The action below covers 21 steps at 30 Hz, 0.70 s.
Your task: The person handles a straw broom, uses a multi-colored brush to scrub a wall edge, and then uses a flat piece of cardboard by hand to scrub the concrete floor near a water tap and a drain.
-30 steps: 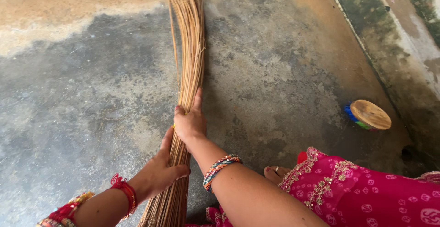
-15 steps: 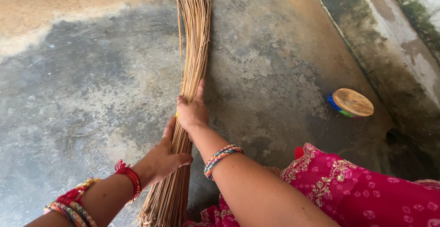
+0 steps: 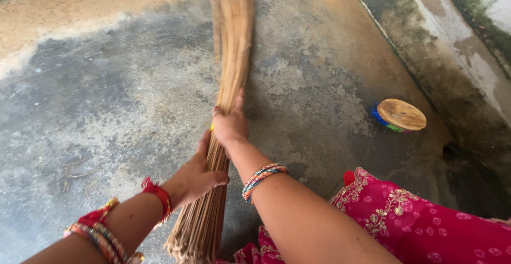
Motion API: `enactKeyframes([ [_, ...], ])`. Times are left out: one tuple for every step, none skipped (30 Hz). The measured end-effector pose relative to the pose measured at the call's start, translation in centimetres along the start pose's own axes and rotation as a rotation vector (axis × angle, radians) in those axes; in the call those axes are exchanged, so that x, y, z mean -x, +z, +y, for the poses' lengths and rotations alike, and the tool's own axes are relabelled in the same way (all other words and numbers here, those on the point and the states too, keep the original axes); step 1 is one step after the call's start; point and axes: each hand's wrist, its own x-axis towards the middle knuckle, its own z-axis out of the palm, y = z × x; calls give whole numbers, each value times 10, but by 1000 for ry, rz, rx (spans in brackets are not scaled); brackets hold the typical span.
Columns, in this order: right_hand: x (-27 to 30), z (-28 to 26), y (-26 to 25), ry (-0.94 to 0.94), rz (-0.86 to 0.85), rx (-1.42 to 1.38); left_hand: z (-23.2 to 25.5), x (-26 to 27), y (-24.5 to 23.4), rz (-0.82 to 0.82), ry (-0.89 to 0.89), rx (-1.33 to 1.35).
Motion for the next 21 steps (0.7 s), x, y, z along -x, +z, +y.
enactKeyframes([
  [-7,2,-4,0,45,-22,4,-6,-2,-3,2,-3],
  [-15,5,-9,2,52,-24,10,-14,-4,-25,64,-13],
  [-23,6,-15,-38,107,-125,15,-23,-4,-47,127,-22],
  [-32,7,-23,-80,165,-227,23,-33,-3,-51,134,-26],
  [-41,7,-32,-80,173,-229,32,-43,1,-34,178,-62],
  [-50,5,-42,-60,168,-257,40,-53,5,-17,222,-98],
  [-59,4,-52,-40,162,-285,48,-61,8,-22,228,-102],
  [-65,3,-60,-38,169,-288,55,-68,13,-31,223,-72],
  [-71,2,-68,-29,167,-241,62,-73,16,-40,218,-42],
  [-77,0,-74,-22,164,-195,68,-78,19,-43,222,-47],
  [-83,-1,-78,-21,169,-199,74,-82,20,-28,231,-42],
  [-89,-1,-81,-44,176,-189,78,-86,22,-13,240,-35],
  [-95,0,-84,-67,183,-180,83,-90,23,-17,242,-39],
  [-101,0,-87,-64,184,-183,87,-93,23,-21,230,-32],
  [-107,0,-90,-76,184,-191,90,-96,23,-25,219,-25],
  [-112,0,-92,-86,182,-200,94,-98,24,-30,217,-28],
  [-116,0,-93,-81,184,-203,97,-101,24,-14,235,-37],
  [-120,-1,-95,-88,181,-209,101,-103,24,0,256,-44],
  [-124,-2,-96,-95,178,-216,105,-106,24,-5,257,-47],
  [-127,-3,-98,-90,182,-217,108,-108,22,-5,240,-61],
  [-130,-6,-100,-104,197,-185,111,-110,20,-5,222,-75],
])
